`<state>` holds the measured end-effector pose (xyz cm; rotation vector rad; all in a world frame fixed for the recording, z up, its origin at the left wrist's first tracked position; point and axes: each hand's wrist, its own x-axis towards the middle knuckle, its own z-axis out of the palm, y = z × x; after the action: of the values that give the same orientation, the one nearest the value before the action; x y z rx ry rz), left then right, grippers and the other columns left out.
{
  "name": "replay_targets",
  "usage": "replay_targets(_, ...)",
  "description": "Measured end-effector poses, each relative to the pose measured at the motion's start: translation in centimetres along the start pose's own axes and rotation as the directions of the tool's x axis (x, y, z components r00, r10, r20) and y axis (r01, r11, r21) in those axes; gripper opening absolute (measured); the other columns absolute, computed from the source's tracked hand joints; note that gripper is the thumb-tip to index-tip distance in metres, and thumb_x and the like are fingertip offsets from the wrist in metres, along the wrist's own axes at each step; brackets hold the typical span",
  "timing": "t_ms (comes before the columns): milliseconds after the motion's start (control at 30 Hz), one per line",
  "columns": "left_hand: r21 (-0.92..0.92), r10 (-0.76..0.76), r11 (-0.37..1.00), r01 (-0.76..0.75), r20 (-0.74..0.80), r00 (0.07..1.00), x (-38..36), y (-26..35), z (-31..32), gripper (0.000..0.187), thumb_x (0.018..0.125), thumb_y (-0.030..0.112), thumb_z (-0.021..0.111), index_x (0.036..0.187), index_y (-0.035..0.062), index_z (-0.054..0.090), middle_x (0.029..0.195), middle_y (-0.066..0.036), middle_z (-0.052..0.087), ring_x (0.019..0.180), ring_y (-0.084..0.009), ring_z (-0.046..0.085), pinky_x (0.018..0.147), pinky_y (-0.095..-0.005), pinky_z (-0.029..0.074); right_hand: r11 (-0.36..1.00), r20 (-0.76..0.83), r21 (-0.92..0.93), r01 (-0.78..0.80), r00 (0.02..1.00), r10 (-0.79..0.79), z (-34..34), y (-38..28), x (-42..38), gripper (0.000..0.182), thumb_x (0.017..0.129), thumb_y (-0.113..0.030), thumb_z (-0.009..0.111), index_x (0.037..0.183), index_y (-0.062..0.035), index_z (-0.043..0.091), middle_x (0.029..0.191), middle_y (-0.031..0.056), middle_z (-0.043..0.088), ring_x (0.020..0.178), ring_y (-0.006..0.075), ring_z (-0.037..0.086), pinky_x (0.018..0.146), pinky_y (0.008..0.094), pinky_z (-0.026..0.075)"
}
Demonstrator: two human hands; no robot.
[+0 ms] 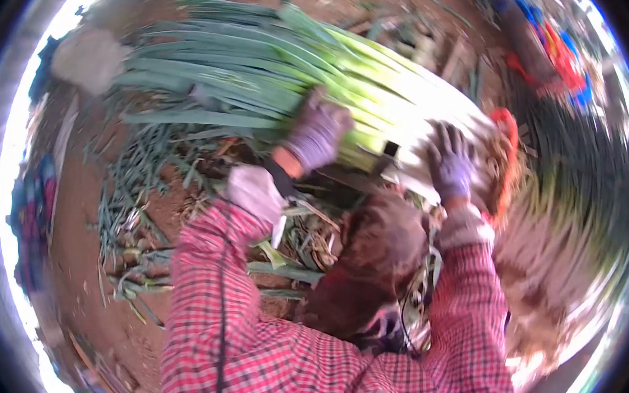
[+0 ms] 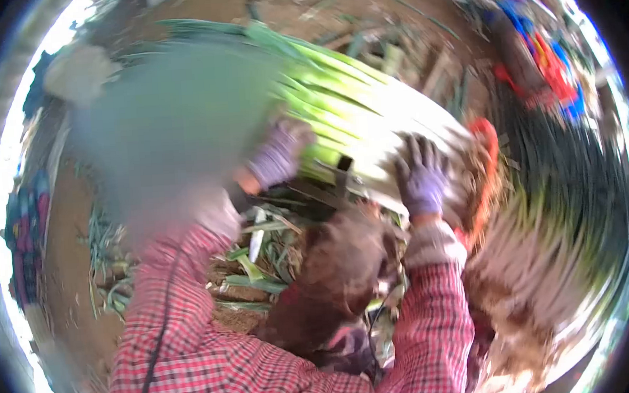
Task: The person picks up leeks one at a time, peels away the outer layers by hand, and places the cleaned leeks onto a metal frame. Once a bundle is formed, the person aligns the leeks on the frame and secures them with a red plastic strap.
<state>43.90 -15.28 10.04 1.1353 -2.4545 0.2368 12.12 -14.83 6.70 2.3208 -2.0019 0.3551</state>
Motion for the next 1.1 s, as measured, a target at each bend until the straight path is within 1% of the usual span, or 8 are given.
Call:
replay_targets(33,0.163,0.022,0.987,-0.011,-0.063,0.998,-0.7,1.8,-0.8,0.023,0.072,0.016,0.057,0.094,0.0159,0.065,0.097,-0.003,0.059,0.098,-0.0234,0.055,0.107,-0.0501,0.030,0.999,0.013,-0.047,-0.017,1.000,0.018,-0.1,-0.1,-0.4,0.057,0.093,-0.049,0.038,0.145,-0.0251,0.033,0.148,0.0066,0.035,0.137,0.0259,0.030,0.112,0.0509,0.015)
replay_targets(133,-0.331,-0.377,0.880,0.341,-0.049,0.925,-6.4,5.9,-4.1,0.031,0.079,0.020,0.068,0.109,0.0130,0.062,0.110,-0.004,0.061,0.116,-0.0227,0.050,0.110,-0.0488,0.028,0.998,-0.004,-0.050,0.029,1.000,-0.030,0.8,0.1,-0.2,0.058,0.095,-0.055,0.028,0.145,-0.0262,0.031,0.148,0.0048,0.035,0.137,0.0257,0.030,0.113,0.0502,0.014)
replay_targets(200,-0.712,-0.734,0.299,0.635,0.254,0.630,-10.5,5.1,-4.5,0.029,0.082,0.025,0.066,0.109,0.0143,0.061,0.115,-0.002,0.060,0.115,-0.0209,0.050,0.107,-0.0475,0.031,0.996,-0.006,-0.086,0.029,1.000,-0.029,0.9,0.7,-0.3,0.061,0.095,-0.059,0.018,0.146,-0.0273,0.030,0.149,0.0038,0.034,0.137,0.0262,0.029,0.114,0.0495,0.013)
replay_targets(267,-0.658,-0.694,-0.514,0.551,0.696,0.185,-12.5,2.9,-5.2,0.029,0.085,0.030,0.064,0.111,0.0161,0.060,0.118,0.000,0.058,0.114,-0.0191,0.052,0.102,-0.0443,0.039,0.996,0.013,-0.086,0.013,1.000,-0.012,0.9,0.5,-0.4,0.060,0.095,-0.058,0.019,0.146,-0.0271,0.030,0.149,0.0039,0.034,0.137,0.0263,0.029,0.114,0.0491,0.012)
replay_targets(533,-0.794,-0.920,-0.370,-0.481,0.244,0.305,-11.6,-5.0,-4.5,0.067,0.079,0.040,0.074,0.132,0.0096,0.046,0.131,-0.005,0.051,0.114,-0.0238,0.051,0.098,-0.0403,0.042,0.995,0.019,-0.096,-0.004,1.000,0.006,0.3,0.2,-0.4,0.054,0.096,-0.049,0.028,0.145,-0.0271,0.032,0.148,0.0045,0.036,0.136,0.0260,0.031,0.113,0.0494,0.015)
replay_targets(667,-0.959,-1.000,-0.019,0.282,0.013,-0.024,-8.1,-3.9,-8.4,0.047,0.082,0.039,0.069,0.114,0.0043,0.061,0.108,-0.011,0.065,0.094,-0.0237,0.060,0.085,-0.0357,0.046,0.996,0.022,-0.092,-0.009,1.000,0.011,0.0,0.1,-0.5,0.054,0.096,-0.047,0.032,0.146,-0.0271,0.030,0.148,0.0042,0.035,0.136,0.0249,0.030,0.113,0.0493,0.015)
replay_targets(900,-0.291,-0.956,0.282,0.914,-0.164,0.243,-9.0,-8.0,-9.1,0.063,0.084,0.057,0.055,0.101,-0.0038,0.063,0.101,-0.027,0.063,0.095,-0.0432,0.060,0.085,-0.0452,0.046,0.995,0.068,-0.090,-0.034,0.997,0.040,-0.6,-0.5,-0.5,0.053,0.096,-0.045,0.032,0.146,-0.0279,0.029,0.149,0.0032,0.033,0.138,0.0241,0.028,0.114,0.0501,0.014)
replay_targets(1100,0.188,-0.905,0.419,0.888,0.011,0.425,-1.7,-7.2,-14.5,0.061,0.088,0.055,0.046,0.104,-0.0015,0.065,0.110,-0.027,0.061,0.106,-0.0400,0.058,0.092,-0.0439,0.046,0.998,0.025,-0.057,-0.028,0.999,0.029,-0.5,-0.2,-0.6,0.052,0.096,-0.046,0.034,0.144,-0.0277,0.032,0.147,0.0033,0.036,0.137,0.0242,0.030,0.113,0.0501,0.015)
